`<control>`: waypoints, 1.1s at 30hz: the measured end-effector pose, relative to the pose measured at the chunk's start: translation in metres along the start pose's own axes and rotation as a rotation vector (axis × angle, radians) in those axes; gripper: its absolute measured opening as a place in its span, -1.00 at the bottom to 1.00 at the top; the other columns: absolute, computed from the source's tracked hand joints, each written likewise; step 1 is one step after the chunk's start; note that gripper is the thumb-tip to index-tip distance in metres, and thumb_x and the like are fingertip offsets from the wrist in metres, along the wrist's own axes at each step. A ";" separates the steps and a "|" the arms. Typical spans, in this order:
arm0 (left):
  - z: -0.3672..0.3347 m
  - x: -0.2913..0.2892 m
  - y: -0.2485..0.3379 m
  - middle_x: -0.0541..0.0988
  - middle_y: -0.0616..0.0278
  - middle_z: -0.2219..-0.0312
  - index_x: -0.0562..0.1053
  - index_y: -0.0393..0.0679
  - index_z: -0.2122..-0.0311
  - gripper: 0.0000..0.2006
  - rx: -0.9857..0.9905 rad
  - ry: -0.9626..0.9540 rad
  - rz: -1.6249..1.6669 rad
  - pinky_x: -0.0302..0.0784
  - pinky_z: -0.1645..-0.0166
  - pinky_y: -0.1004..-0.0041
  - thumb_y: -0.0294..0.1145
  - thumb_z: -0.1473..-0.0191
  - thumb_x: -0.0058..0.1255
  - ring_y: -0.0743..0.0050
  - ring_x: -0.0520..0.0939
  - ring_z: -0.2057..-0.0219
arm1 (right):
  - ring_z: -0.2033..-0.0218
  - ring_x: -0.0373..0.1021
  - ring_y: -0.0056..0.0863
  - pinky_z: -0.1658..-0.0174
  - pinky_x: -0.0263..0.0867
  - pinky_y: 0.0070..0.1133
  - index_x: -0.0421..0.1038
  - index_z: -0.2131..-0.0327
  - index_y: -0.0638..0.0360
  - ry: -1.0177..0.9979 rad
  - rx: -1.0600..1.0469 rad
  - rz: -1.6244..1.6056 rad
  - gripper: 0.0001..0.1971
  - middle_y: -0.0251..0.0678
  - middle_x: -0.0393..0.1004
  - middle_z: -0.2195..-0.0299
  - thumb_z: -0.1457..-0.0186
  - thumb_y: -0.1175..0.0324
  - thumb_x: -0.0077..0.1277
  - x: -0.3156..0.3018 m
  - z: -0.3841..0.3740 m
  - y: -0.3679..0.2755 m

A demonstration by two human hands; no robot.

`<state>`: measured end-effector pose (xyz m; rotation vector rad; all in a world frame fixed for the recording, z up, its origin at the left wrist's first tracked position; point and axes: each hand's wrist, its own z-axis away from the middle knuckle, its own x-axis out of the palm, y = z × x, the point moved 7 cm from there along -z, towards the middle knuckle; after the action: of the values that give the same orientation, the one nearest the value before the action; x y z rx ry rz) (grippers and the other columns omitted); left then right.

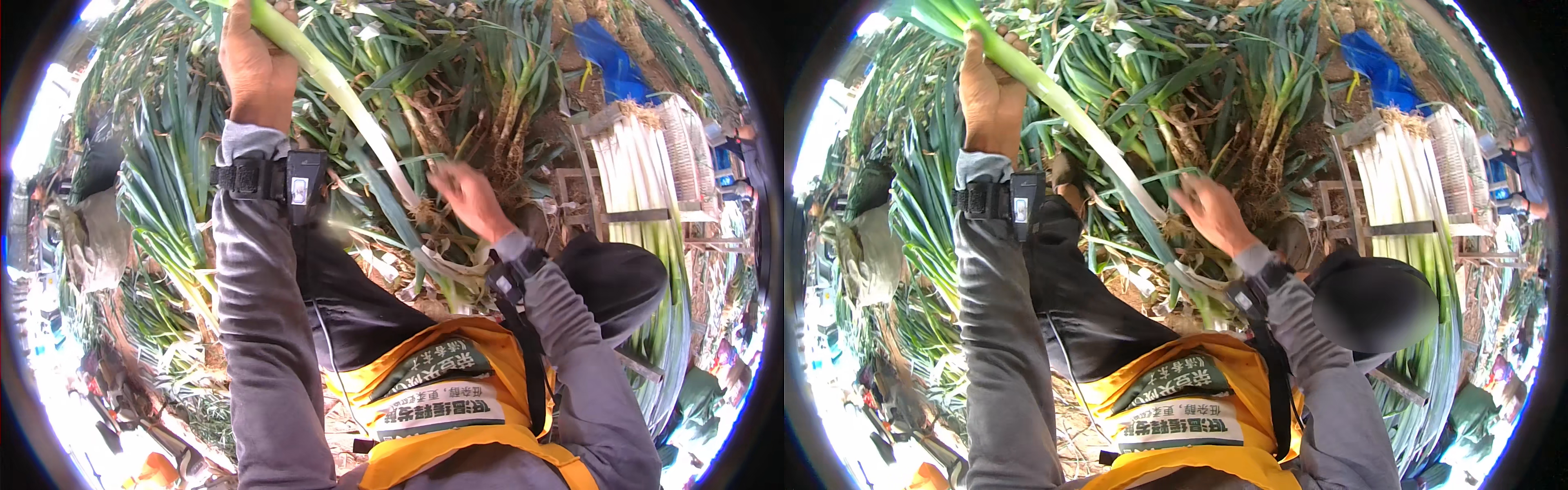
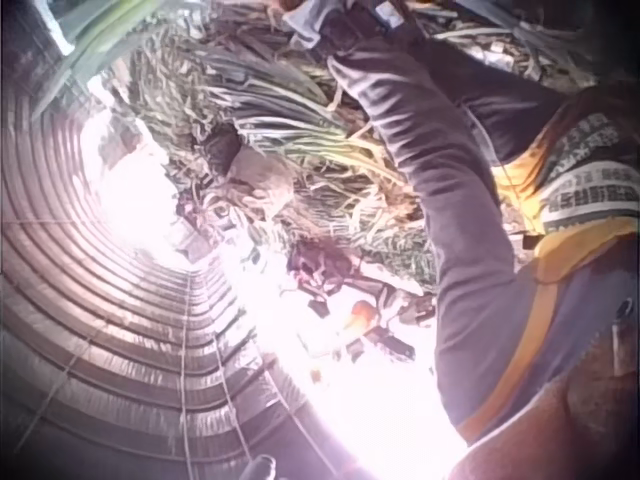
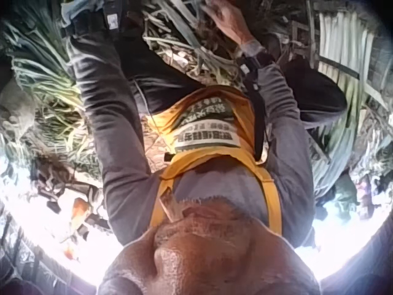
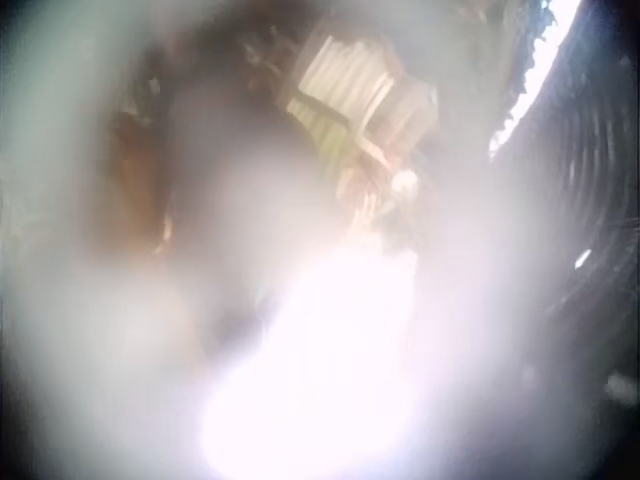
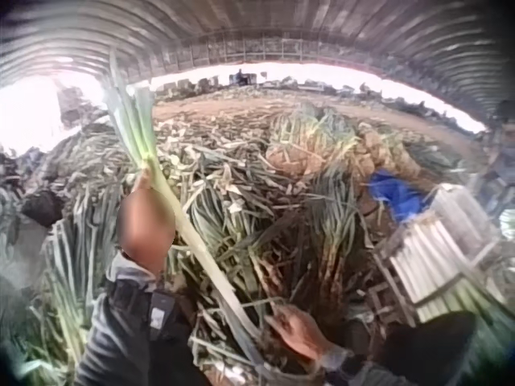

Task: The recorder is peeling outer layers off leeks and cleaning them for processing.

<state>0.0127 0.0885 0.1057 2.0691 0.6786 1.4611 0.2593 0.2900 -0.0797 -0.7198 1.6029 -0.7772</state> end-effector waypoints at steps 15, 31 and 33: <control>-0.002 -0.022 -0.011 0.47 0.10 0.30 0.32 -0.19 0.04 -0.68 0.185 0.267 -0.053 0.53 0.16 0.17 -0.23 -0.21 0.00 0.21 0.53 0.31 | 0.30 0.50 -0.10 0.28 0.41 -0.25 0.49 0.36 0.20 -0.819 0.091 0.682 -0.84 -0.13 0.52 0.29 -0.04 0.40 -0.08 0.086 0.151 0.149; -0.006 -0.055 -0.006 0.34 0.05 0.37 0.23 -0.30 0.11 -0.73 -0.029 0.307 0.276 0.51 0.25 0.27 -0.27 -0.30 -0.22 0.23 0.39 0.39 | 0.45 0.50 -0.32 0.41 0.46 -0.51 0.41 0.08 0.16 0.336 -0.456 0.221 -0.70 -0.24 0.47 0.12 -0.12 0.30 0.11 -0.104 0.009 -0.117; -0.014 -0.047 -0.017 0.36 0.03 0.37 0.23 -0.32 0.12 -0.72 -0.068 0.260 0.278 0.53 0.26 0.28 -0.26 -0.31 -0.22 0.20 0.42 0.38 | 0.43 0.48 -0.26 0.33 0.42 -0.46 0.42 0.10 0.20 0.045 -0.456 0.131 -0.69 -0.22 0.48 0.19 -0.14 0.25 0.09 -0.090 -0.012 -0.067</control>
<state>-0.0167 0.0722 0.0656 2.0012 0.4404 1.9050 0.2638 0.3238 0.0277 -0.9118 1.8725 -0.3335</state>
